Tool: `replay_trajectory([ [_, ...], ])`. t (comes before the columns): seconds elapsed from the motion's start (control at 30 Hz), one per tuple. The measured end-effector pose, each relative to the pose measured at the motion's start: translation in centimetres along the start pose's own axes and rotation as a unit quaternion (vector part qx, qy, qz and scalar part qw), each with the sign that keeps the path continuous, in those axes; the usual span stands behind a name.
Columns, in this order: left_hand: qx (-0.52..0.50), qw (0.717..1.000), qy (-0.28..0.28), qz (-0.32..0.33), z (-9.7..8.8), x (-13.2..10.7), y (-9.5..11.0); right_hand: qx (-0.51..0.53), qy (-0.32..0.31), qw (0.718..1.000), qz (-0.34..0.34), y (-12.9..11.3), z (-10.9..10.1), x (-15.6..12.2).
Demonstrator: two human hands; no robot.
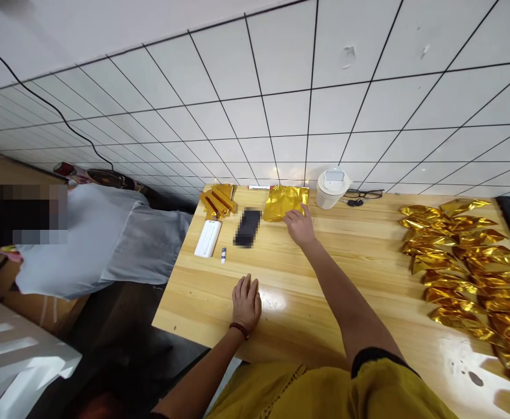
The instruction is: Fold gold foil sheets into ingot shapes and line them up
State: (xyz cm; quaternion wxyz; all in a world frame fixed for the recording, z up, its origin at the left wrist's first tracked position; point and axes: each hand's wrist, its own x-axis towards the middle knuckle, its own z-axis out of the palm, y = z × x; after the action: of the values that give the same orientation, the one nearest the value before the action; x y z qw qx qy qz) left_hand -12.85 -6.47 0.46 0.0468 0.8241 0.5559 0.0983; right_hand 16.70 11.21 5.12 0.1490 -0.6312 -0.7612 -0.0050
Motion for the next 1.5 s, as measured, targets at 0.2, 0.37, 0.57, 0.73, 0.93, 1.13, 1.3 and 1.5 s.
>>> replay_trajectory([
  [0.2,-0.035,0.999,-0.011,-0.011,0.1,0.2,0.0,0.098,0.034,0.992,-0.068,-2.6,-0.2,-12.5],
  [0.37,-0.055,0.998,-0.006,-0.019,-0.1,0.2,-0.1,0.096,0.025,0.995,0.009,-1.4,-0.4,-24.0],
  [0.57,-0.128,0.990,0.039,-0.034,-1.2,1.9,2.2,0.101,0.071,0.984,0.130,-6.2,-1.0,-25.9],
  [0.73,-0.111,0.981,-0.064,0.143,-1.0,6.3,6.5,0.115,-0.064,0.990,0.041,-11.3,0.4,-22.2],
  [0.93,-0.046,0.966,-0.153,0.204,-2.2,4.8,8.0,0.102,-0.069,0.992,0.013,-7.2,-0.3,-26.6],
  [1.13,-0.111,0.973,-0.105,0.175,-1.7,3.5,10.0,0.102,-0.035,0.991,0.076,-6.9,-1.7,-25.9],
  [1.3,-0.113,0.974,-0.116,0.155,1.5,5.8,10.1,0.087,-0.070,0.988,0.109,-7.8,0.6,-21.8],
  [1.5,-0.096,0.973,-0.109,0.180,3.1,5.7,8.9,0.068,-0.077,0.990,0.094,-7.3,1.8,-22.0],
])
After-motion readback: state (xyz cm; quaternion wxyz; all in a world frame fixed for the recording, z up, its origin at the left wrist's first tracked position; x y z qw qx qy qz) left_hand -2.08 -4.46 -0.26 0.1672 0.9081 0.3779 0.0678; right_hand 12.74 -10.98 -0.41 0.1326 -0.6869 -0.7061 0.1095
